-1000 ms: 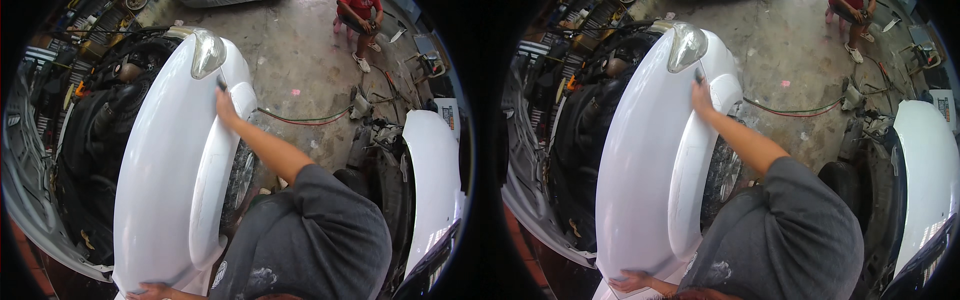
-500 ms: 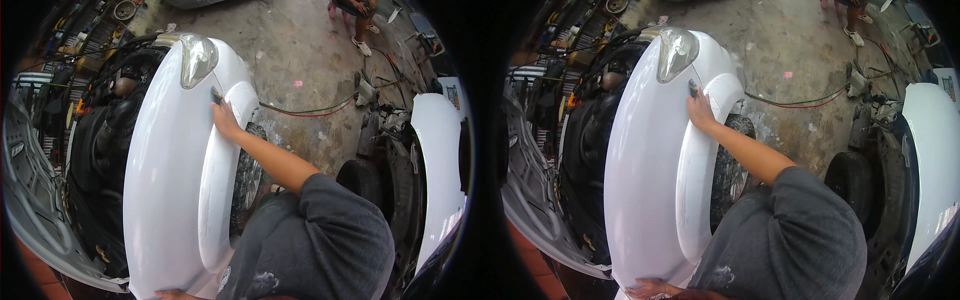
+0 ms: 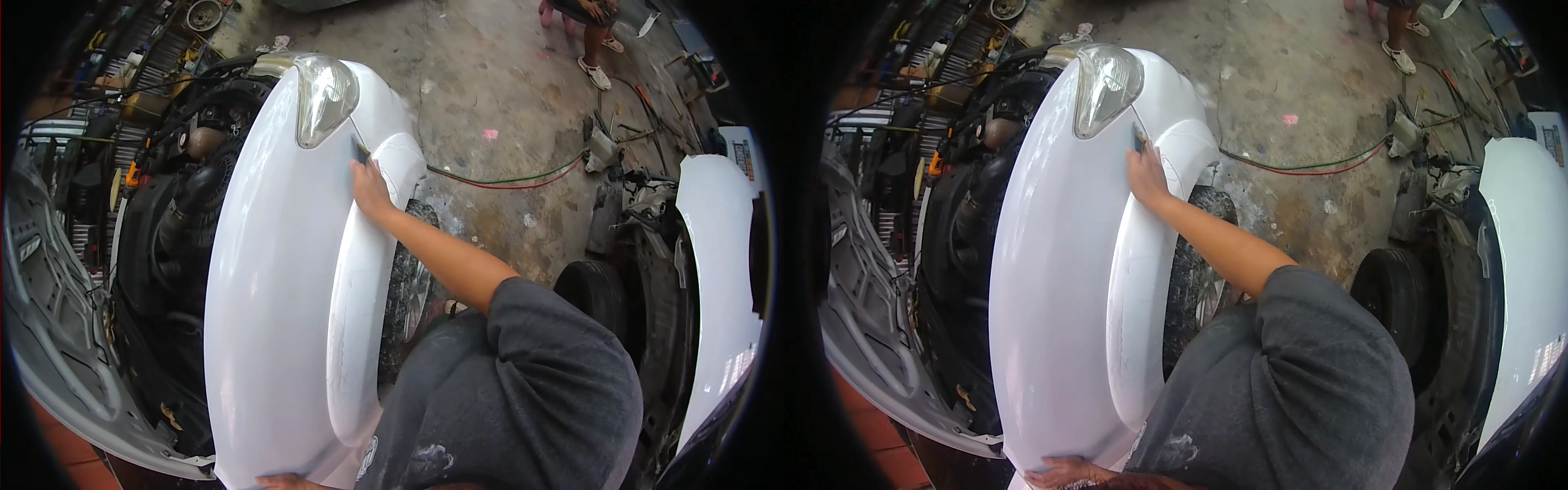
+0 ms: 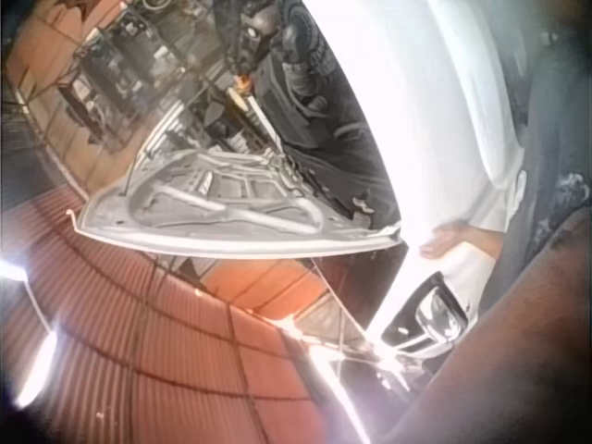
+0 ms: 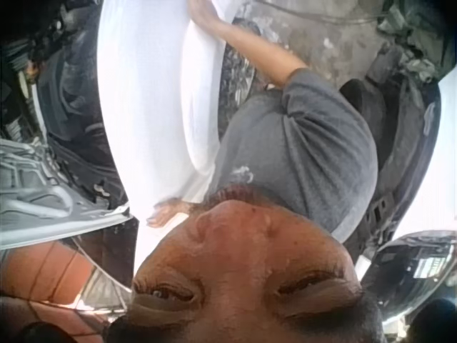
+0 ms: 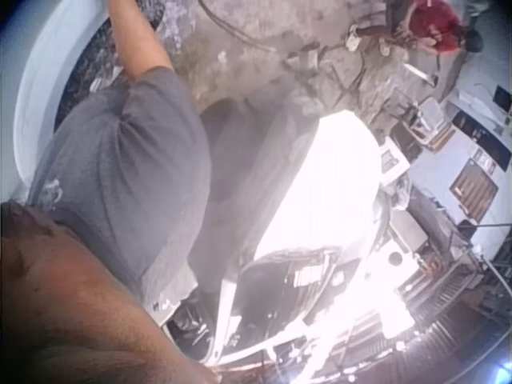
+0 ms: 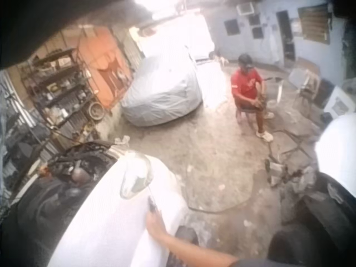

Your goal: The person sands the surface of a white car fender by hand using a piece of sandpaper, periodically dipping the sandpaper into a bucket of water.

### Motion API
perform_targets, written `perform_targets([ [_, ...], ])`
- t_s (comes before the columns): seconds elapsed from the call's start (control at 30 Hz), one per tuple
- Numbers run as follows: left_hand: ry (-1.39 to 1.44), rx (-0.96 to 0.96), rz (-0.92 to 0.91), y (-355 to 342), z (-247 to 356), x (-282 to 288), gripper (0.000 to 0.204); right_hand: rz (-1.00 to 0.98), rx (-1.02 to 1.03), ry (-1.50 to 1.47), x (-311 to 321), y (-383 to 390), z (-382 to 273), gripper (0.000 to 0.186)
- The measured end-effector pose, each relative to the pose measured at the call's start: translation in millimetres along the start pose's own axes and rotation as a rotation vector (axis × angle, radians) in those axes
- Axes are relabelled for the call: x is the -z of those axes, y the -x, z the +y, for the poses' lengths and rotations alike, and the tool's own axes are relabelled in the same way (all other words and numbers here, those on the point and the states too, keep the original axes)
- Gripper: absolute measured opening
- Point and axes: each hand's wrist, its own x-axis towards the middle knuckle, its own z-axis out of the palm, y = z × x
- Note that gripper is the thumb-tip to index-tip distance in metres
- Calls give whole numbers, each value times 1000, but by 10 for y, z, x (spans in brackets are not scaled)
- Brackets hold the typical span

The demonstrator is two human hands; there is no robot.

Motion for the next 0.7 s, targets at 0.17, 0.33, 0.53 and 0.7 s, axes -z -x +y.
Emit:
perform_targets([
  [0.17,-26,20,-22,5,20,20,61,-103,-64,-69,38,-649,-269,66],
  [0.33,-80,-23,-17,-43,81,70,61,-56,34,-28,18,-91,134,69],
  [0.53,-48,-44,37,-100,19,-72,61,-61,26,-27,32,-548,-223,70],
  [0.7,-4,15,-1,-63,94,4,60,-88,289,119,-58,355,-22,65],
])
